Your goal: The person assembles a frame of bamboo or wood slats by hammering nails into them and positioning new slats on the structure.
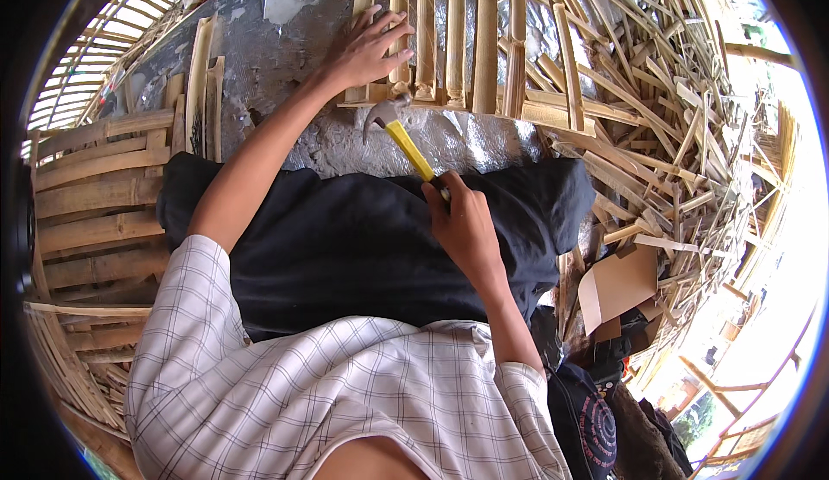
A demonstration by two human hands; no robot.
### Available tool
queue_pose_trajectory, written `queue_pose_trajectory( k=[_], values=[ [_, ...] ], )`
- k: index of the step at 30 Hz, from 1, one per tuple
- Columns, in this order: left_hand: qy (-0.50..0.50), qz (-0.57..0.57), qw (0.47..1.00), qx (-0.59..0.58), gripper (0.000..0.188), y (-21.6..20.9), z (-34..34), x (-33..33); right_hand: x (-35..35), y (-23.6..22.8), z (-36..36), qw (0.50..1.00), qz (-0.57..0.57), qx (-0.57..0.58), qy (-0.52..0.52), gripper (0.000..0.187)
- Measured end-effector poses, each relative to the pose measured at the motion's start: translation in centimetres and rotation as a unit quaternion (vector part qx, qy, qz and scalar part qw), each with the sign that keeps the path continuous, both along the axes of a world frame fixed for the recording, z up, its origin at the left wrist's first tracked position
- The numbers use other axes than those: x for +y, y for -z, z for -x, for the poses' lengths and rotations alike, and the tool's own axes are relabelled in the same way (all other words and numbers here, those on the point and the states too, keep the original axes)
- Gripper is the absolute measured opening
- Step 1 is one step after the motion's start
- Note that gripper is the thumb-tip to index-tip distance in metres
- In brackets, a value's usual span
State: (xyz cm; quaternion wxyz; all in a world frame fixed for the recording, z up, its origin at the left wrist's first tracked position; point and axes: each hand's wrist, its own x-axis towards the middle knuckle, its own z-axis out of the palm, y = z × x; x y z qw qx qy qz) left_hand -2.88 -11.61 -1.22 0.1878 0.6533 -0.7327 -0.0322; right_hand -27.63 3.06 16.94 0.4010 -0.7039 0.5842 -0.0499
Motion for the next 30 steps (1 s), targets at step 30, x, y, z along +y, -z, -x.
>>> queue_pose_trajectory(
  k=[30],
  values=[
    [0.028, -0.05, 0.998, 0.014, 0.075, -0.2, -1.4, 0.0, -5.3, -5.2, -0.7, 0.973, 0.138, 0.038, -0.183, 0.018]
  ],
)
